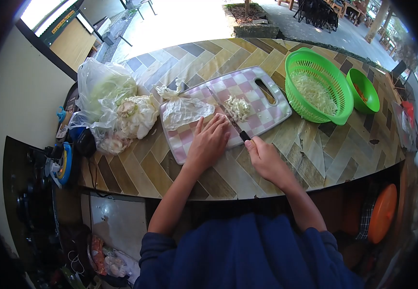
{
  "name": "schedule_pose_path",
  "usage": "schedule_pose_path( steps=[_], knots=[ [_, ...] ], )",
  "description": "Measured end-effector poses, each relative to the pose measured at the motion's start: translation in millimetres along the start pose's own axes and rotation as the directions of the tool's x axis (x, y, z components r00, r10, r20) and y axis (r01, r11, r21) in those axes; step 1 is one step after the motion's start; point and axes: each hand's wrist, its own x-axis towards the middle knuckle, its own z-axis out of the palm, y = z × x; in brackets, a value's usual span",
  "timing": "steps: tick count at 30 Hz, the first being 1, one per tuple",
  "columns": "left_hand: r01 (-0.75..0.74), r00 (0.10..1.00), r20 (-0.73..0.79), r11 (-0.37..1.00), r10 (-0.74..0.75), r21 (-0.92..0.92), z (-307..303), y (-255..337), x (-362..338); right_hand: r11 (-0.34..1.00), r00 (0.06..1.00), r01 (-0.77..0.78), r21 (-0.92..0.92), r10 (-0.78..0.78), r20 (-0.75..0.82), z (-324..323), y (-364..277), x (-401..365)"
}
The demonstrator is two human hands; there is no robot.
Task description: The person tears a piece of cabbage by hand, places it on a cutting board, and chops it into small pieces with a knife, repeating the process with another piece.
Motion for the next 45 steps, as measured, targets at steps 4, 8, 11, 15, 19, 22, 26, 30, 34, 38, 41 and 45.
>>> schedule_pose_path(
  steps=[4,8,11,15,19,22,26,30,34,38,41,45],
  knots=[
    [-0.003,1.0,-0.007,1.0,0.003,-0.013,-1,1,1,0.998,1.0,-0.019,-0.055,0.02,0.016,1,-4,-5],
    [-0.01,1.0,-0.025,1.0,0.01,0.004,1,0,0,0.995,1.0,-0.017,-0.102,0.017,0.006,5,-6,-6],
    [-0.012,1.0,-0.028,1.0,0.012,-0.005,-1,1,0,0.984,1.0,-0.018,-0.174,0.017,-0.007,10,-7,-6],
    [-0.001,0.999,-0.039,0.999,0.0,-0.048,1,0,0,0.968,0.999,-0.037,-0.25,0.033,-0.021,21,-8,-2],
    [0.01,0.999,-0.033,0.998,-0.012,-0.07,-1,0,0,0.962,0.999,-0.02,-0.272,0.006,-0.051,31,0,14],
    [0.014,0.998,-0.056,0.999,-0.016,-0.031,1,0,-2,0.987,0.999,0.01,-0.162,-0.016,-0.037,24,7,21],
    [0.015,0.998,-0.057,1.0,-0.013,0.023,2,-1,-2,1.0,0.999,0.025,-0.003,-0.025,-0.03,7,13,17],
    [0.013,1.0,-0.01,1.0,-0.014,-0.026,-3,-3,-2,1.0,1.0,-0.003,-0.009,0.003,-0.02,4,5,3],
    [0.001,1.0,-0.017,1.0,-0.002,-0.025,-3,-3,-1,0.999,1.0,-0.004,-0.051,0.003,-0.004,7,1,-4],
    [-0.002,1.0,-0.024,1.0,0.002,-0.02,-3,-2,-1,0.997,1.0,0.008,-0.082,-0.008,-0.001,9,-1,-5],
    [-0.008,1.0,-0.026,1.0,0.009,0.01,-1,-3,-1,0.985,1.0,0.003,-0.174,-0.005,-0.008,14,-4,-6],
    [-0.008,0.999,-0.035,1.0,0.008,0.007,-1,-3,-2,0.954,1.0,-0.022,-0.3,0.019,-0.012,24,-8,-5]
  ],
)
